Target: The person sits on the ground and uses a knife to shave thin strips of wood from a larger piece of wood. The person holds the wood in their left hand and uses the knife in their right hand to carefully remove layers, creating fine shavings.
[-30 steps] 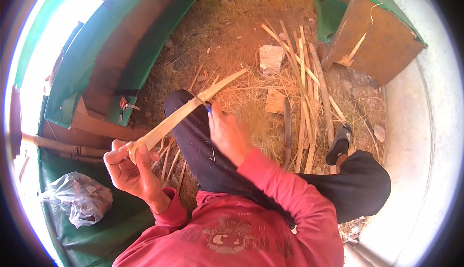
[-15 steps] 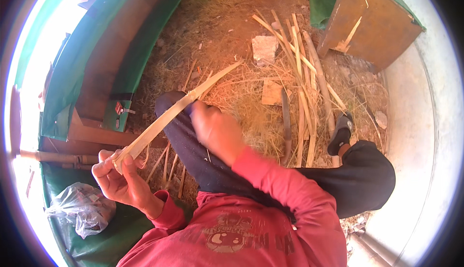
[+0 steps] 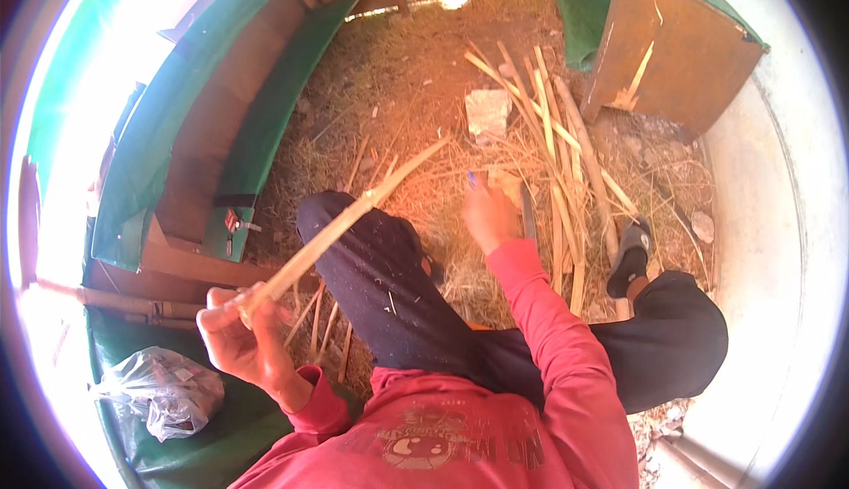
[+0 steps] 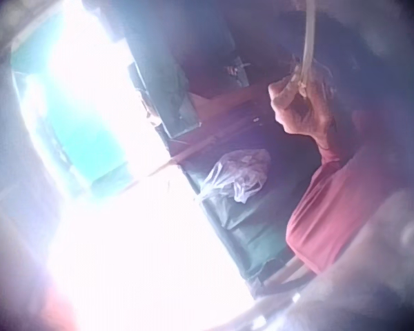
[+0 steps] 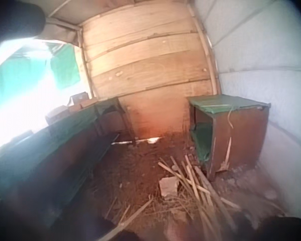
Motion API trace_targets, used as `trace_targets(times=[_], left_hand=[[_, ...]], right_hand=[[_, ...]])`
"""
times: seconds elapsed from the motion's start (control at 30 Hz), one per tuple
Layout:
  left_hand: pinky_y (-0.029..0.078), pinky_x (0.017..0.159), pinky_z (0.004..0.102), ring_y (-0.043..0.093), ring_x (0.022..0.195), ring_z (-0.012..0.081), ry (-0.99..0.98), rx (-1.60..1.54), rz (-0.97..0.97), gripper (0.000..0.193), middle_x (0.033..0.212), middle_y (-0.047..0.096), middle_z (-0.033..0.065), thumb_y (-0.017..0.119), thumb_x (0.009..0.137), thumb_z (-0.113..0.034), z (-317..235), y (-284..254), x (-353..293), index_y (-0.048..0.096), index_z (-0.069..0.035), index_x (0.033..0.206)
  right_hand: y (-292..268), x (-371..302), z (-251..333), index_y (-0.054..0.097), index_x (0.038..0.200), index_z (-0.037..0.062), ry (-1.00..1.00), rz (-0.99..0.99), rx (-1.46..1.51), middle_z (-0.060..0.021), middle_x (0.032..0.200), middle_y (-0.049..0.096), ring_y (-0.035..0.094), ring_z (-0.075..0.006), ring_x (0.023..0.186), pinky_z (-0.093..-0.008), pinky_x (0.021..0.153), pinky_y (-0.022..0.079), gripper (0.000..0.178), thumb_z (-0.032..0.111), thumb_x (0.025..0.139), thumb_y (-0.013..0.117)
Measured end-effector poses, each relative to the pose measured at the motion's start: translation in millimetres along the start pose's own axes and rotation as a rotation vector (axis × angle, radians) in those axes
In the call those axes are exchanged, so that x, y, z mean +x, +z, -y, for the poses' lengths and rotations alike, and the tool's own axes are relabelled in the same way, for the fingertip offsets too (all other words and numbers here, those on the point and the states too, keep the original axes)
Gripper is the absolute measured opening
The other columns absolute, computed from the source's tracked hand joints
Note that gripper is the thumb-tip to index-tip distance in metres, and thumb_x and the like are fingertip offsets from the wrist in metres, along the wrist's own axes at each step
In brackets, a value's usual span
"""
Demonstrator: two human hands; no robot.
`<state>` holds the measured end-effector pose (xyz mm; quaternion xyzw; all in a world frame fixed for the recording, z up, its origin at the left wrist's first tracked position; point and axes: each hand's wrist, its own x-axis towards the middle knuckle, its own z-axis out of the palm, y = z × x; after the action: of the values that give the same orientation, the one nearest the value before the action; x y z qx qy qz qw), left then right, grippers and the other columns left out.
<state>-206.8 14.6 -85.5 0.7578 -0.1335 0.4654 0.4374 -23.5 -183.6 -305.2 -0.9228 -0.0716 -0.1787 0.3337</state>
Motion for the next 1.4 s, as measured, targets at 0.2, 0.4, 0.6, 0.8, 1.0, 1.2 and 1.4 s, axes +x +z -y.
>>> trace_targets(times=[0.2, 0.4, 0.6, 0.8, 1.0, 1.2, 1.4], left_hand=[[0.051, 0.053, 0.0242, 0.059, 0.056, 0.0167, -0.039, -0.054, -0.056, 0.028, 0.082, 0.055, 0.0154, 0.067, 0.08, 0.011, 10.2, 0.4, 3.0, 0.05, 0.001, 0.101], [0.05, 0.049, 0.0247, 0.058, 0.054, 0.0161, -0.022, 0.034, -0.018, 0.026, 0.08, 0.054, 0.0155, 0.069, 0.079, 0.009, 2.8, 5.5, 1.1, 0.05, 0.001, 0.097], [0.051, 0.049, 0.0233, 0.057, 0.052, 0.0148, -0.063, -0.025, -0.088, 0.027, 0.076, 0.052, 0.0136, 0.069, 0.077, 0.01, 6.8, 4.7, 1.2, 0.051, 0.001, 0.096], [0.049, 0.048, 0.0229, 0.056, 0.05, 0.0143, -0.002, -0.018, 0.013, 0.028, 0.077, 0.051, 0.0135, 0.069, 0.077, 0.008, 6.4, 6.5, 2.9, 0.051, 0.001, 0.096], [0.041, 0.044, 0.0214, 0.052, 0.05, 0.0125, 0.009, -0.047, -0.063, 0.021, 0.08, 0.05, 0.0103, 0.068, 0.083, 0.002, 15.4, 4.6, 8.3, 0.053, 0.001, 0.097], [0.046, 0.047, 0.0226, 0.056, 0.052, 0.0157, 0.067, -0.075, 0.017, 0.027, 0.079, 0.054, 0.0151, 0.071, 0.078, 0.007, 13.9, 3.9, 8.5, 0.055, 0.001, 0.099], [0.05, 0.056, 0.028, 0.058, 0.056, 0.0172, 0.116, 0.029, 0.126, 0.025, 0.079, 0.055, 0.0143, 0.072, 0.079, 0.003, 3.5, 8.2, 13.2, 0.054, 0.0, 0.097]], right_hand=[[-77.6, -11.4, 122.4, 0.053, 0.108, 0.001, -0.287, 0.086, 0.292, -0.0143, 0.061, 0.06, 0.058, -0.0279, 0.047, -0.043, 0.044, 0.046, 0.024, 0.022, 0.098, 0.049], [-8.7, -20.4, 24.2, 0.051, 0.099, 0.0009, 0.043, 0.203, -0.092, -0.0138, 0.059, 0.059, 0.058, -0.0296, 0.048, -0.0434, 0.045, 0.046, 0.021, 0.022, 0.097, 0.051], [-74.1, -4.6, 121.5, 0.051, 0.097, 0.0, -0.117, 0.196, 0.346, -0.0145, 0.06, 0.06, 0.058, -0.0344, 0.049, -0.046, 0.048, 0.048, 0.023, 0.022, 0.098, 0.047], [23.1, -30.2, -11.2, 0.054, 0.095, 0.0008, 0.095, 0.206, 0.09, -0.0155, 0.057, 0.058, 0.059, -0.0361, 0.05, -0.0481, 0.05, 0.045, 0.023, 0.023, 0.098, 0.049], [-43.4, 2.3, 81.4, 0.052, 0.098, 0.0043, 0.009, 0.182, 0.274, -0.0168, 0.061, 0.06, 0.06, -0.0349, 0.051, -0.0446, 0.045, 0.045, 0.02, 0.025, 0.097, 0.052], [-34.2, -11.8, 105.5, 0.051, 0.097, 0.0032, -0.228, 0.089, 0.225, -0.0163, 0.056, 0.057, 0.057, -0.0345, 0.046, -0.0447, 0.041, 0.043, 0.02, 0.022, 0.094, 0.057], [26.1, -18.7, -12.6, 0.055, 0.111, 0.0024, 0.046, 0.254, -0.051, -0.0168, 0.063, 0.06, 0.061, -0.0332, 0.054, -0.0482, 0.05, 0.048, 0.023, 0.018, 0.096, 0.048]])
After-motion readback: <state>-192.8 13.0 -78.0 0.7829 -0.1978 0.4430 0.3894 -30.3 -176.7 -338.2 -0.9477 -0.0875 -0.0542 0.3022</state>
